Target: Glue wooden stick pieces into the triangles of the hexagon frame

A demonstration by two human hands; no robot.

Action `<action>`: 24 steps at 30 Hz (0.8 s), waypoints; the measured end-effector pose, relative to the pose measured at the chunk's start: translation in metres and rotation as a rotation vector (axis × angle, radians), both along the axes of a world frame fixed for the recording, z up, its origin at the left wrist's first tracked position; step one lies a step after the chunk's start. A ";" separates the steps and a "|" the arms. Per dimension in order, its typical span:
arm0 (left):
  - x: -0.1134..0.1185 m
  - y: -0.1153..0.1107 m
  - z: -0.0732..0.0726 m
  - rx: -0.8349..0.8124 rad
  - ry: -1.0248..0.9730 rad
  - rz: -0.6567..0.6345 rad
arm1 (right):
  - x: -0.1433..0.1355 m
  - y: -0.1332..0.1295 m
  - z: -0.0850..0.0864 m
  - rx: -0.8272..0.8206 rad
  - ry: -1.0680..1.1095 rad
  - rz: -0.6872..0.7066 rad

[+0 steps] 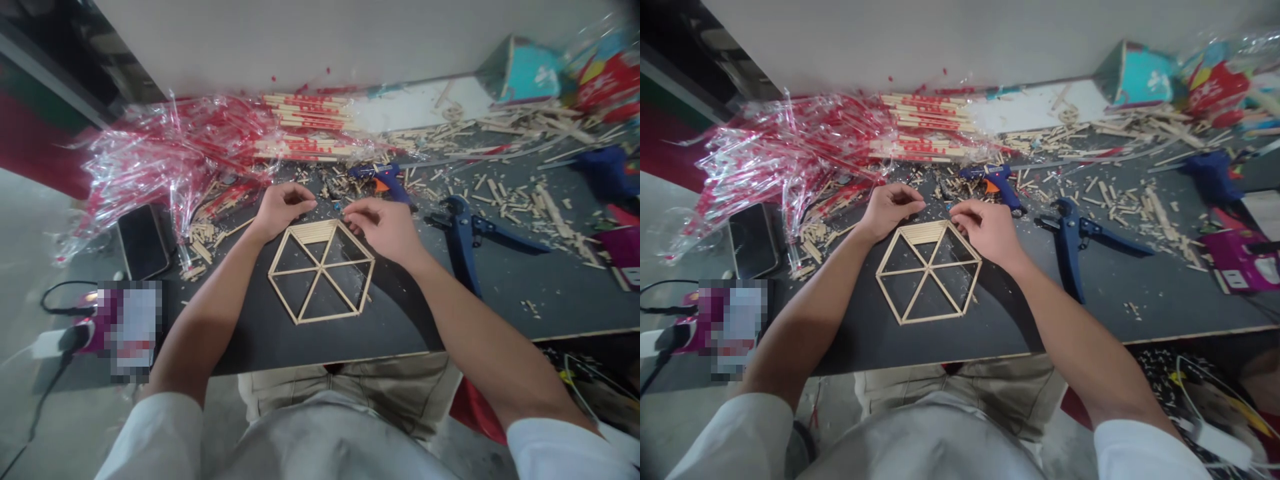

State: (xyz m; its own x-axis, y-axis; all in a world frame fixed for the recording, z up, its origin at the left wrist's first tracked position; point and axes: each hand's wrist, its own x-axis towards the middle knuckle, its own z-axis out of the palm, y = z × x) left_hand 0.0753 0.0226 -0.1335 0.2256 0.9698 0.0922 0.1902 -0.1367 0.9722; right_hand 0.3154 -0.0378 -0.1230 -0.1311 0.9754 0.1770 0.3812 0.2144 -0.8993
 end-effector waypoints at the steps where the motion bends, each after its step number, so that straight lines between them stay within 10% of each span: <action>1: 0.000 0.000 0.000 -0.006 -0.002 -0.002 | 0.001 0.000 0.002 0.032 -0.033 0.018; 24: 0.000 -0.001 0.003 -0.013 0.033 -0.003 | -0.009 -0.003 0.002 0.086 -0.250 0.177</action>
